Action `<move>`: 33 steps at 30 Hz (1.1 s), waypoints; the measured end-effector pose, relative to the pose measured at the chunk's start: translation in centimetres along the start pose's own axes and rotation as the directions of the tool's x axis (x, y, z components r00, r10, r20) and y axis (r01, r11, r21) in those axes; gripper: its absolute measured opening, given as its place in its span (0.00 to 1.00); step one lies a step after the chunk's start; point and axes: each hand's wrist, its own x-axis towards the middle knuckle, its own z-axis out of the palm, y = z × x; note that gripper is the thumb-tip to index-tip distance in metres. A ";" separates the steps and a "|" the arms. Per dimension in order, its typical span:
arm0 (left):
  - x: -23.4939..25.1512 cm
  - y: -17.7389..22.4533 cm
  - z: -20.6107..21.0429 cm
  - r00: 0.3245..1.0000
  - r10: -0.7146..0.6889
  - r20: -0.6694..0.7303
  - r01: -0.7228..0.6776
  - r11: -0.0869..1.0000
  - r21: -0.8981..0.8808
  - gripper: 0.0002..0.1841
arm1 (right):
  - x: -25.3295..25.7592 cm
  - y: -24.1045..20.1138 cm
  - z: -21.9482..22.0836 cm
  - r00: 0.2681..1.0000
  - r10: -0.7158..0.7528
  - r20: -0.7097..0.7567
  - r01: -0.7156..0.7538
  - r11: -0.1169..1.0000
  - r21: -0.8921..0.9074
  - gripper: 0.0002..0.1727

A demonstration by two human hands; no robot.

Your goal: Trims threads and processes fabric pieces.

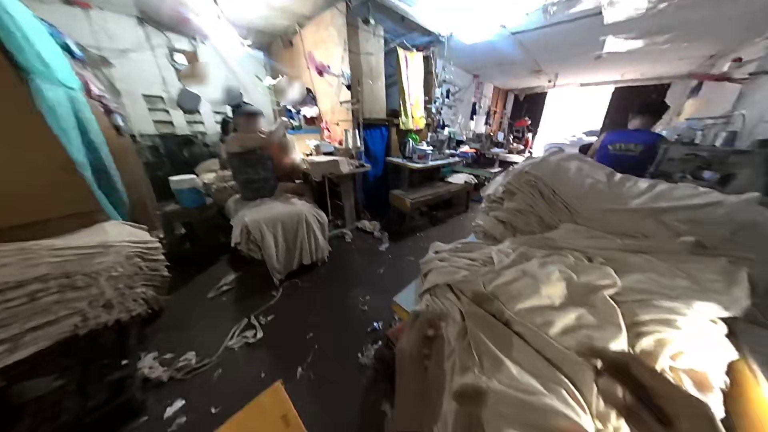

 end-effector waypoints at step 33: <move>-6.7 -2.2 3.0 0.916 -0.294 0.271 0.255 0.952 0.172 0.06 | 0.9 7.8 6.7 0.976 0.085 0.198 -0.106 0.989 0.098 0.18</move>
